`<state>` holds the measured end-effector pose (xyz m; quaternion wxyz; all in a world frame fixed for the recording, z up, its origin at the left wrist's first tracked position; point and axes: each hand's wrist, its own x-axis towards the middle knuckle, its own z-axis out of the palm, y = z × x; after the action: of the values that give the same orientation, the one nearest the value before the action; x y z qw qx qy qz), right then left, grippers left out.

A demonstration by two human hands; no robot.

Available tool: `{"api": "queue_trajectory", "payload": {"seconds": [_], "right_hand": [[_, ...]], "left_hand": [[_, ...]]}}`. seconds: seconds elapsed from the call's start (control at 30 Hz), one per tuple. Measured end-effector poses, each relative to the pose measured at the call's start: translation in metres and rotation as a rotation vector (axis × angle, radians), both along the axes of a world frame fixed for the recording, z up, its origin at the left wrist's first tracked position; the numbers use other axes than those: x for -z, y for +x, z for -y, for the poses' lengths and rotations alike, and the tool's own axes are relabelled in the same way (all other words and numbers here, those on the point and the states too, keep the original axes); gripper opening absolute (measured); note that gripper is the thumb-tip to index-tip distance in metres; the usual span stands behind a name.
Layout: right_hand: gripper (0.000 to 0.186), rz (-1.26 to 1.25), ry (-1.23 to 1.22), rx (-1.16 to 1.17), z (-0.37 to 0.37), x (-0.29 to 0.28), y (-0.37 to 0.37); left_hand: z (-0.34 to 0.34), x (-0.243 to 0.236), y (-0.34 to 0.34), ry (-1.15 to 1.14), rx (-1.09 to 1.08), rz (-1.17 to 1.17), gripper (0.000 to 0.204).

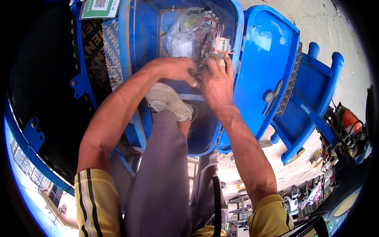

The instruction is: The person works inside the open storage compartment of a blue electric scooter, manipulating wires and components. They use a roll of black tape to wrap and secure connections within the compartment.

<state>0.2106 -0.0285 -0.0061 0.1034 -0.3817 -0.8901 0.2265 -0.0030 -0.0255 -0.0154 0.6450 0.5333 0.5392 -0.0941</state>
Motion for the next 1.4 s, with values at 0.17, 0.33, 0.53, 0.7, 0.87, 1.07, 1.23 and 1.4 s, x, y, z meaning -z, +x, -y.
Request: {"api": "queue_trajectory", "payload": {"seconds": [0.17,0.33,0.53,0.7,0.87,1.07,1.23,1.4], "right_hand": [[0.014,0.010,0.008,0.011,0.000,0.003,0.000],[0.016,0.040,-0.001,0.003,0.000,0.006,0.000],[0.018,0.056,-0.016,-0.007,0.000,0.003,-0.001],[0.018,0.067,0.002,0.001,-0.001,0.002,-0.001],[0.018,0.043,0.019,0.013,-0.001,0.002,-0.002],[0.019,0.051,0.007,-0.010,-0.002,-0.002,-0.002],[0.019,0.051,-0.009,0.004,-0.002,-0.001,-0.001],[0.014,-0.003,-0.015,-0.008,-0.002,0.001,0.002]], "left_hand": [[-0.009,-0.004,0.009,0.043,0.062,-0.072,0.055],[-0.003,-0.006,0.001,0.145,-0.105,0.010,0.036],[-0.001,-0.019,-0.001,0.244,-0.146,0.009,0.023],[-0.001,-0.023,-0.004,0.319,-0.127,-0.038,0.022],[-0.001,-0.027,0.000,0.402,-0.123,-0.118,0.020],[0.004,-0.005,-0.009,0.259,-0.281,0.059,0.021],[0.002,0.002,-0.012,0.007,-0.325,0.202,0.020],[-0.006,0.003,-0.005,-0.001,-0.299,0.149,0.025]]}}
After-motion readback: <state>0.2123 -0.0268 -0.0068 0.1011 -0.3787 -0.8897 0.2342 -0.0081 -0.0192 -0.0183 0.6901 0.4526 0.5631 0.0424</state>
